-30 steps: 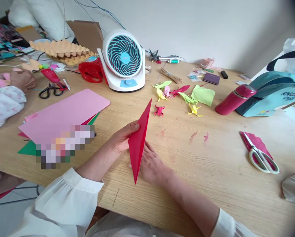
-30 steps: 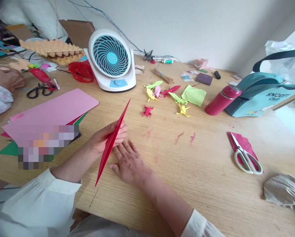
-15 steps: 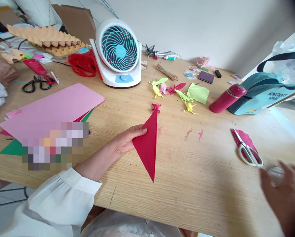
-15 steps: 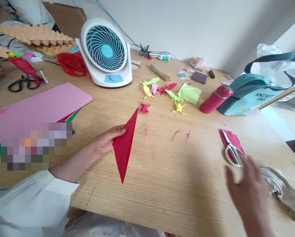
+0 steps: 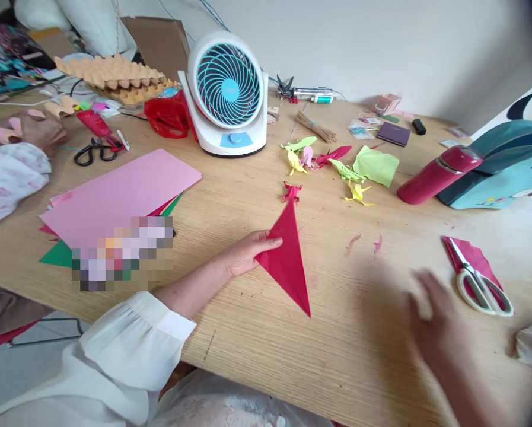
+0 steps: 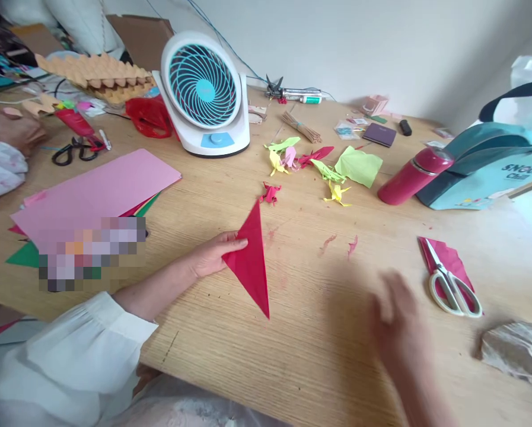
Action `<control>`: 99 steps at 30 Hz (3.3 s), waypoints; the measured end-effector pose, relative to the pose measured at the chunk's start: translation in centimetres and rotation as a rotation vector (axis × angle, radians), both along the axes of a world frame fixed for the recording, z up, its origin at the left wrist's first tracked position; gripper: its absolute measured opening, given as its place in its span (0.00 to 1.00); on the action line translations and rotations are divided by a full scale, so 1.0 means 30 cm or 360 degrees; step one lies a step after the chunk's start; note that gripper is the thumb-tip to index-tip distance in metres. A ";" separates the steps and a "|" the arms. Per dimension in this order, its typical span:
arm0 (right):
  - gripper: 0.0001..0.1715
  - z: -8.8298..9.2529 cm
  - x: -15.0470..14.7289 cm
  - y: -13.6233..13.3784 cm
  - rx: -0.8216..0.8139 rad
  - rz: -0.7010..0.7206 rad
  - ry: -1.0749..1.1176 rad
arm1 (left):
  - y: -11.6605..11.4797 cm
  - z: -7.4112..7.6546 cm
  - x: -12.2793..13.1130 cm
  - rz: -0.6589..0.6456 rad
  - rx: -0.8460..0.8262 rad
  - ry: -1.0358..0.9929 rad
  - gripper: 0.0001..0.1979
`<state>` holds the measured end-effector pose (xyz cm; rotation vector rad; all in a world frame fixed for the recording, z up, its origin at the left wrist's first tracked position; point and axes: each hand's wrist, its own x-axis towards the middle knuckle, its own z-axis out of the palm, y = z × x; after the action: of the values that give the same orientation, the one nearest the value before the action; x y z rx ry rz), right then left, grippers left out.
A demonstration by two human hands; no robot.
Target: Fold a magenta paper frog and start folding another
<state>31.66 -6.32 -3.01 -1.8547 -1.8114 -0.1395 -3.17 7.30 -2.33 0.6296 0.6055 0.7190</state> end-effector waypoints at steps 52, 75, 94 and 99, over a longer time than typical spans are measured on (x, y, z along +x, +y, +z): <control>0.22 0.088 -0.451 0.286 -0.0929 0.0756 0.1760 | -0.053 0.042 0.045 -0.0064 0.0580 0.0612 0.14; 0.22 0.024 -0.429 0.279 -0.0827 0.0509 0.1989 | -0.065 0.039 0.031 0.0290 0.0965 0.0983 0.14; 0.21 0.037 -0.455 0.258 -0.1004 0.0732 0.2006 | -0.067 0.048 0.047 0.0455 0.0608 0.0630 0.15; 0.19 0.029 -0.459 0.241 -0.1032 0.0801 0.1940 | -0.049 0.059 0.025 0.0269 0.0617 0.0585 0.17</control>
<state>17.89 0.93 -2.15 -1.1856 -1.3316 1.5429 -2.42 5.83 -0.56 1.0936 0.8742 0.8969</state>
